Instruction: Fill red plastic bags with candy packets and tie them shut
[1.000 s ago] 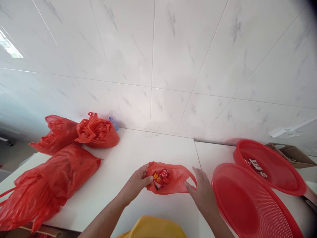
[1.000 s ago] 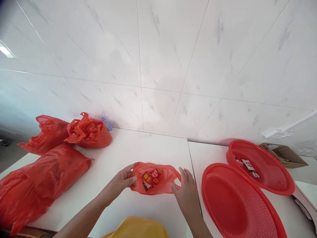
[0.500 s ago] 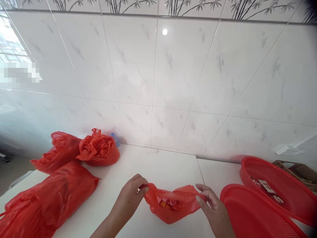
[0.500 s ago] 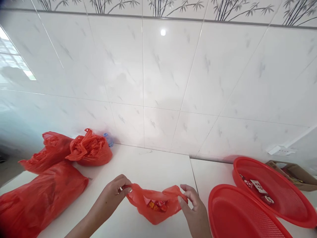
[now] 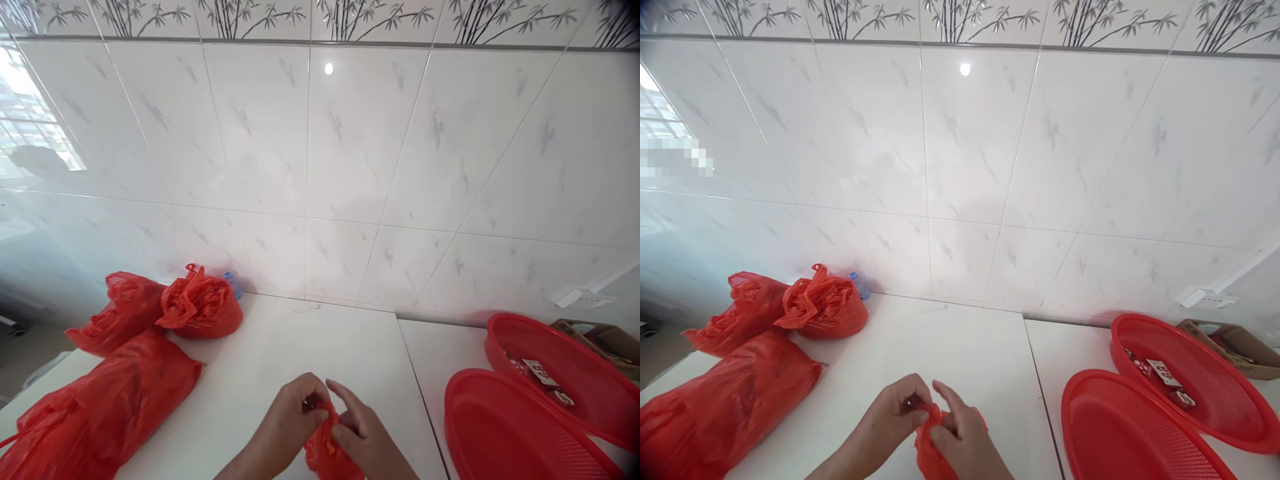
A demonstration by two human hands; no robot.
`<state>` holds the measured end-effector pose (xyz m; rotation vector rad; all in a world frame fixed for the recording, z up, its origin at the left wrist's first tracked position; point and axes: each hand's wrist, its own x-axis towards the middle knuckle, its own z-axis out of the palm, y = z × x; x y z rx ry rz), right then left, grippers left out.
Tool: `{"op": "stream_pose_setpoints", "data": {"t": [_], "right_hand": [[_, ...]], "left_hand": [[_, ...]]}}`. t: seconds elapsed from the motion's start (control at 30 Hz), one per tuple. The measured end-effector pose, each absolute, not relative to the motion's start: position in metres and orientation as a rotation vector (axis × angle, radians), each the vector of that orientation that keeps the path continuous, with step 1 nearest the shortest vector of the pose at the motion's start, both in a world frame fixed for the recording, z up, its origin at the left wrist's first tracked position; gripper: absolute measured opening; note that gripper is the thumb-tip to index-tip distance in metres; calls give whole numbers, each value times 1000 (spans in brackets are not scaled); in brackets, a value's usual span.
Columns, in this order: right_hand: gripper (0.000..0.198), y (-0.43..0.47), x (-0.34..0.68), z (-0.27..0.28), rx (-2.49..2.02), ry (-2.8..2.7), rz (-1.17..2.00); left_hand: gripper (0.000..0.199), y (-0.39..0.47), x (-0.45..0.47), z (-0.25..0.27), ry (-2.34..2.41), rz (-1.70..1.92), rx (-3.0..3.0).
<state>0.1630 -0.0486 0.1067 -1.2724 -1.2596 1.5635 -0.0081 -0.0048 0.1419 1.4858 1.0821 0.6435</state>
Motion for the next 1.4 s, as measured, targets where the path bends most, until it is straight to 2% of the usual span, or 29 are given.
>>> {"op": "stream_pose_setpoints", "data": {"t": [0.07, 0.2, 0.47, 0.6, 0.73, 0.87, 0.93, 1.03, 1.13, 1.2, 1.4], "right_hand": [[32, -46, 155, 101, -1278, -1314, 1564], [43, -37, 150, 88, -1357, -1080, 1494], [50, -40, 147, 64, -1285, -962, 1516], [52, -44, 157, 67, -1246, -1039, 1570], [41, -49, 169, 71, -1092, -1061, 1666], [36, -52, 169, 70, -1132, -1112, 1648], [25, -50, 168, 71, -1171, -1152, 1594], [29, -40, 168, 78, -1322, -1192, 1371], [22, -26, 172, 86, -1561, -1262, 1089], [23, -18, 175, 91, -1633, -1290, 1036], [34, -7, 178, 86, -1375, -1053, 1364]], "left_hand": [[19, -9, -2, 136, 1041, 636, 1427], [26, -16, 3, 124, 1115, 750, 1714], [16, -13, 0, 88, 1105, 505, 2074], [15, -11, -3, 78, 1194, 551, 1920], [15, -12, -4, 74, 1207, 647, 1616], [13, -12, -2, 74, 1174, 565, 1454], [12, -10, 1, 77, 1194, 563, 1467], [11, -5, 6, 87, 1195, 637, 1499], [12, 2, 13, 99, 1176, 689, 1544], [12, 6, 16, 103, 1181, 697, 1563], [10, 16, 19, 92, 1275, 677, 1724]]}}
